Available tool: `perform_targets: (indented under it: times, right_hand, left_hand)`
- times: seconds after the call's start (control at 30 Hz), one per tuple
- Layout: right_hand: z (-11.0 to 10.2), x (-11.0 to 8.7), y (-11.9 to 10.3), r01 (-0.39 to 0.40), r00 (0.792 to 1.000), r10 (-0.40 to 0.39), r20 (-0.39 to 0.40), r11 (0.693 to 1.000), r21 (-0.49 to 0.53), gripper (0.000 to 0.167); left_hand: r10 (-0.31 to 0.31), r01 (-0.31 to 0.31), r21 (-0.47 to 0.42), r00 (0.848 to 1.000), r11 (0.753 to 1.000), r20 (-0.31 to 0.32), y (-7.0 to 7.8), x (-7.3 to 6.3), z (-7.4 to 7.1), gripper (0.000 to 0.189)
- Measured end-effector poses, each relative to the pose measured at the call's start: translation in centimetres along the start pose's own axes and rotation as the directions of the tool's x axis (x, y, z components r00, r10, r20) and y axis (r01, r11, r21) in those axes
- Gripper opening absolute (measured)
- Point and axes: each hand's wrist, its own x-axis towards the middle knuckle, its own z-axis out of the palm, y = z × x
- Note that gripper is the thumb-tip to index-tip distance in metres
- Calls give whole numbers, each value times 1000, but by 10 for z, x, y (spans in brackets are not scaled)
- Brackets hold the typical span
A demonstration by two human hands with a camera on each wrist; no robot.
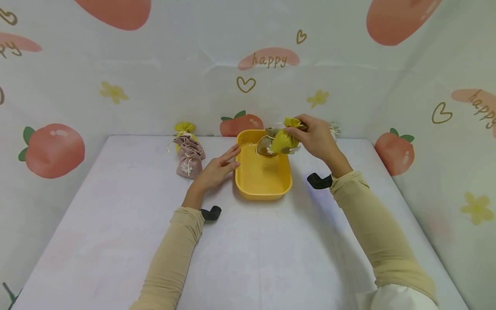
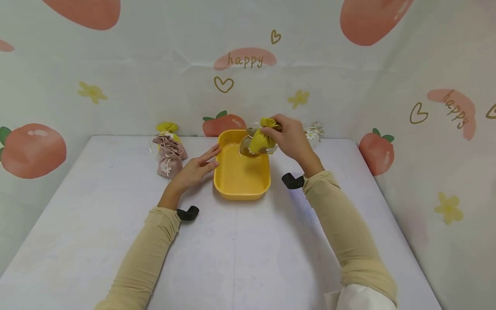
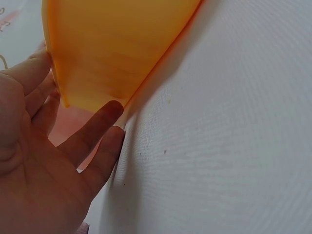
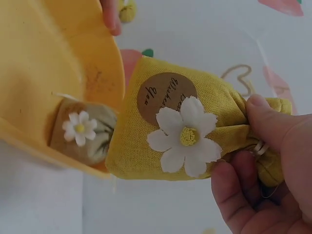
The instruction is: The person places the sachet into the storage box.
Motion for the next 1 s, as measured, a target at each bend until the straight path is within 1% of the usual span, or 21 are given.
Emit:
perform_targets:
  times: [0.23,0.43,0.5,0.57,0.67,0.73,0.8,0.93,1.0]
  right_hand:
    - [24,6,-1,15,995,-12,98,1000,-26,32]
    - [37,8,4,-27,981,34,189,999,-43,34]
    - [40,8,6,-36,977,45,207,998,-51,36]
    - [44,10,7,-30,974,41,222,998,-50,35]
    - [48,12,9,-23,970,36,241,998,-56,30]
    - [51,13,10,-21,965,42,259,997,-80,27]
    - [54,14,11,-32,957,65,282,992,-119,27]
    - [58,18,14,-56,937,118,329,980,-193,30]
    - [59,20,15,-56,929,131,345,974,-217,32]
  left_hand:
    - [-7,7,15,1000,1000,6,1,1,-2,59]
    - [-10,10,26,1000,1000,22,1,3,0,58]
    - [-6,5,27,1000,1000,23,2,3,0,58]
    - [-4,3,28,1000,1000,20,3,3,0,59]
    - [-4,4,26,1000,1000,16,3,3,-1,60]
    - [-7,7,25,1000,1000,15,2,3,-1,60]
    - [-8,7,21,1000,1000,15,1,3,-1,59]
    - [-17,17,20,1000,1000,9,0,2,-1,59]
    - [-20,19,18,1000,1000,3,0,1,-1,59]
